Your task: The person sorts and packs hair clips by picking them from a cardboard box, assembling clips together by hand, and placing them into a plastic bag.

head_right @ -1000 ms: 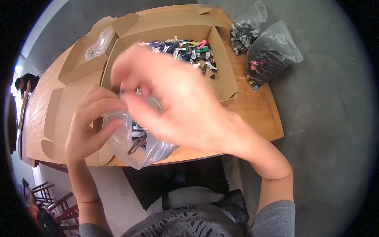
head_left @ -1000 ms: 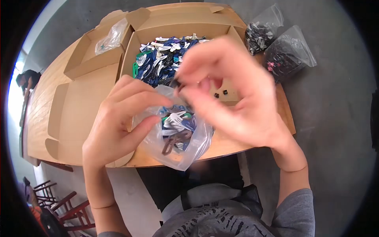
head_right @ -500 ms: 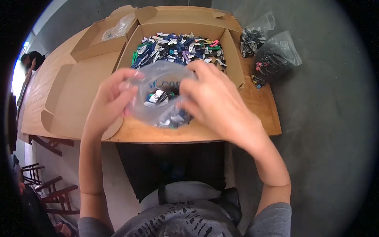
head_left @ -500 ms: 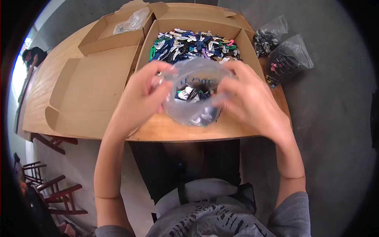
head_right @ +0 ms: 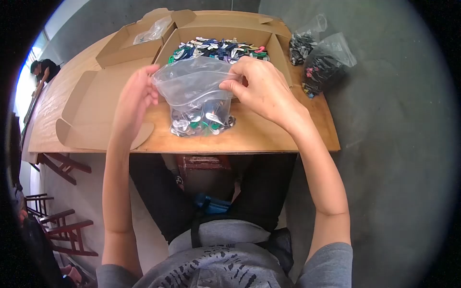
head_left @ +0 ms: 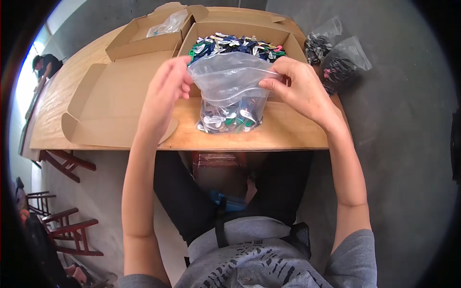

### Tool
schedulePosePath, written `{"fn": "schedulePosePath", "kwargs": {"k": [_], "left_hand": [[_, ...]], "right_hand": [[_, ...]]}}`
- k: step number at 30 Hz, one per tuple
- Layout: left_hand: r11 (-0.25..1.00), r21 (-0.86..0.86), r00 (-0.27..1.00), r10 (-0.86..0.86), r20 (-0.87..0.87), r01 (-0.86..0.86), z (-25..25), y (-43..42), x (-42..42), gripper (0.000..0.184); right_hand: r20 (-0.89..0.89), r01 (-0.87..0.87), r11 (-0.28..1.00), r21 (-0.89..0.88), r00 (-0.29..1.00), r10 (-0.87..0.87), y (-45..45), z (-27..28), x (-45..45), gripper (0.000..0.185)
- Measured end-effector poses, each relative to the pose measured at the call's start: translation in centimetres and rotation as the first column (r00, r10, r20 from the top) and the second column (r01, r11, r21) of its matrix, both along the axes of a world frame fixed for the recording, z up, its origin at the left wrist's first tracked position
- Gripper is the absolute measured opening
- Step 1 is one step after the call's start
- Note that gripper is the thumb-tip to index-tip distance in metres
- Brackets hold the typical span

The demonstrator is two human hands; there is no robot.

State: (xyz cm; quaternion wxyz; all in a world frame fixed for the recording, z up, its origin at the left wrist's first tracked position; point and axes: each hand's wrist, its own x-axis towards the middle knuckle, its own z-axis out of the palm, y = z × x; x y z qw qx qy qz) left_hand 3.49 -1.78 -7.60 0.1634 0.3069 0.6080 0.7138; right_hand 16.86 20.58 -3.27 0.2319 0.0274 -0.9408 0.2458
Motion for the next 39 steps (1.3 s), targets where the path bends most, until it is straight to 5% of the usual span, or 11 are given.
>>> {"fn": "schedulePosePath", "kwargs": {"k": [2, 7, 10, 13, 14, 17, 19, 21, 23, 31, 39], "left_hand": [[0.994, -0.1, 0.989, -0.055, -0.139, 0.041, -2.6, -0.7, 0.9, 0.061], [0.987, -0.024, 0.974, -0.161, -0.162, 0.159, -6.2, 1.3, 3.1, 0.083], [0.993, -0.043, 0.979, -0.115, -0.166, 0.11, -6.4, 1.5, 3.4, 0.075], [0.988, -0.033, 0.987, -0.155, -0.032, 0.154, -6.2, 1.8, 3.2, 0.065], [0.988, -0.03, 0.987, -0.155, -0.034, 0.154, -6.4, 2.0, 3.4, 0.065], [0.999, -0.016, 0.972, -0.047, -0.23, 0.044, -6.4, 3.4, 4.7, 0.055], [0.983, -0.078, 0.74, 0.073, -0.669, -0.168, -5.5, 4.0, 5.8, 0.051], [0.993, -0.069, 0.739, 0.027, -0.674, -0.099, -5.8, 4.5, 5.1, 0.052], [0.984, -0.061, 0.97, -0.173, -0.172, 0.165, -6.4, 4.4, 3.9, 0.053], [0.985, 0.084, 0.987, -0.143, -0.074, 0.149, -7.5, 5.0, 4.1, 0.05], [0.985, 0.13, 0.984, -0.09, -0.151, 0.11, -8.2, 5.6, 3.6, 0.032]], "right_hand": [[0.027, 0.041, 0.998, -0.052, 0.999, -0.039, 0.3, -0.1, 0.5, 0.022], [-0.013, 0.057, 0.998, -0.002, 0.998, -0.057, 1.5, -3.7, 0.4, 0.018], [-0.027, -0.175, 0.774, -0.608, 0.979, 0.2, 2.7, -4.1, 0.9, 0.024], [-0.199, -0.206, 0.596, -0.776, 0.977, 0.078, 2.8, -5.1, 1.8, 0.033], [-0.092, -0.103, 0.633, -0.767, 0.995, 0.049, 2.5, -6.2, 2.2, 0.037], [-0.13, -0.173, 0.669, -0.723, 0.985, 0.114, 0.9, -8.0, 2.8, 0.042], [-0.103, -0.148, 0.644, -0.751, 0.989, 0.107, 0.5, -8.2, 2.6, 0.041], [-0.081, -0.123, 0.623, -0.773, 0.992, 0.095, 0.4, -8.3, 2.8, 0.04], [-0.022, 0.002, 0.774, -0.634, 1.0, -0.021, 0.8, -8.7, 2.6, 0.035], [-0.07, -0.094, 0.64, -0.762, 0.996, 0.063, -0.9, -10.3, 2.9, 0.036], [-0.134, 0.012, 0.717, -0.697, 0.98, -0.146, -0.7, -12.5, 1.9, 0.025]]}}
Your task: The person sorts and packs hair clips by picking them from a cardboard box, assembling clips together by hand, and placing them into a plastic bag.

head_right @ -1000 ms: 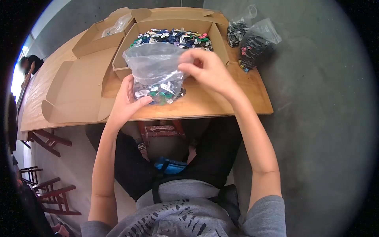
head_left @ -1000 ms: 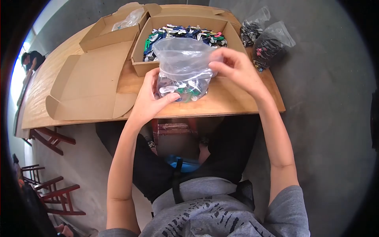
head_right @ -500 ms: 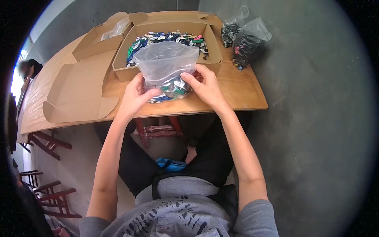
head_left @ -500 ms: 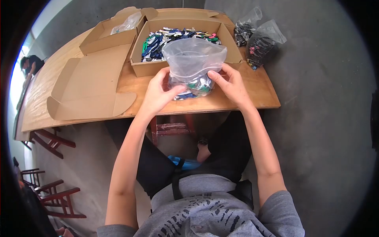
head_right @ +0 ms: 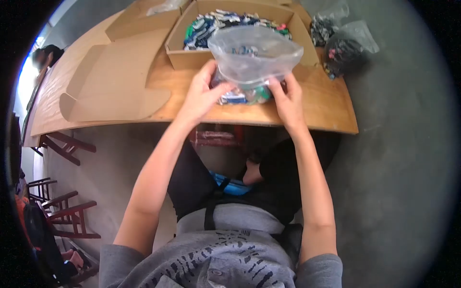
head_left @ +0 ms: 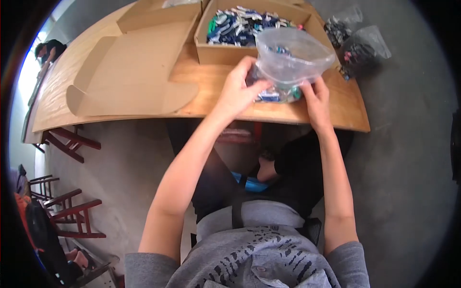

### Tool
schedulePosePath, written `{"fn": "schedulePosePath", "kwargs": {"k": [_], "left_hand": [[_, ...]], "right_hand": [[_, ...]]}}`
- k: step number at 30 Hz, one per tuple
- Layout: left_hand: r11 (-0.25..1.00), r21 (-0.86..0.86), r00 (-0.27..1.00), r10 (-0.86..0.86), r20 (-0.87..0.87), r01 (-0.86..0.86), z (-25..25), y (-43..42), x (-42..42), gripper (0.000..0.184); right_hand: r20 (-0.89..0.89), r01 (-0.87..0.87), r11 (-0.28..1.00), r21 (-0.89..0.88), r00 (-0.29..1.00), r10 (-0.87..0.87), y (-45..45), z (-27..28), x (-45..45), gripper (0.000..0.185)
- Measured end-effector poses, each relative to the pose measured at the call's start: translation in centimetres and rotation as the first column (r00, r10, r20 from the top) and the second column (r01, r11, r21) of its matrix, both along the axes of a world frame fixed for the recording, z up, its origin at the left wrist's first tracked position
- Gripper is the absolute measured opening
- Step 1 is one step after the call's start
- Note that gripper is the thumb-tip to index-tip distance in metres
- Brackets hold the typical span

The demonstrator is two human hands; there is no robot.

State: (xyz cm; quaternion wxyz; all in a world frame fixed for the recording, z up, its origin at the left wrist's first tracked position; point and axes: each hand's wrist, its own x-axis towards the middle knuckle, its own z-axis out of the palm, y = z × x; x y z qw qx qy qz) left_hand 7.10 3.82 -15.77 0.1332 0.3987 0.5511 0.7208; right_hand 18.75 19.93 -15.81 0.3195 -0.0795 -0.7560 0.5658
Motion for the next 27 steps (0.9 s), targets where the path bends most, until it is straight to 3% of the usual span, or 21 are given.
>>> {"fn": "schedulePosePath", "kwargs": {"k": [2, 6, 10, 15, 20, 23, 25, 27], "left_hand": [[1.0, 0.01, 0.994, -0.027, 0.108, 0.026, 0.7, -0.1, 0.3, 0.028], [0.999, -0.034, 1.0, -0.006, 0.02, 0.007, -0.3, 0.2, -0.7, 0.027], [0.997, 0.021, 0.993, -0.079, 0.083, 0.078, -0.2, -0.4, -0.5, 0.038], [0.997, 0.04, 0.993, -0.076, 0.091, 0.073, 0.1, -1.1, -0.1, 0.046], [0.998, 0.044, 0.998, 0.051, 0.047, -0.053, 0.2, -1.2, 0.5, 0.049], [0.997, 0.082, 0.997, 0.002, 0.081, -0.009, -0.1, -0.9, 0.2, 0.049], [0.994, 0.103, 0.996, 0.018, 0.089, -0.028, -0.5, -0.8, 0.1, 0.05], [0.993, 0.093, 0.994, 0.068, 0.084, -0.076, -0.5, -1.0, 0.0, 0.052]], "right_hand": [[0.032, 0.042, 0.998, 0.039, 0.999, -0.043, 0.3, 0.0, 0.0, 0.022], [-0.028, 0.031, 1.0, 0.005, 0.999, -0.03, 0.4, -0.2, -0.1, 0.022], [-0.105, -0.004, 0.999, -0.051, 0.994, -0.001, 0.2, -0.1, -0.2, 0.025], [-0.085, -0.022, 0.998, -0.058, 0.996, 0.017, 0.1, 0.0, -0.1, 0.028], [-0.092, -0.028, 0.997, -0.077, 0.996, 0.021, 0.1, -0.1, 0.0, 0.028], [-0.107, -0.012, 0.996, -0.09, 0.994, 0.002, 0.0, 0.1, 0.2, 0.027], [-0.075, 0.089, 0.988, -0.127, 0.992, -0.099, 0.2, 0.0, 0.4, 0.024], [-0.227, 0.177, 0.959, -0.22, 0.947, -0.227, -0.9, 0.1, 0.6, 0.023]]}}
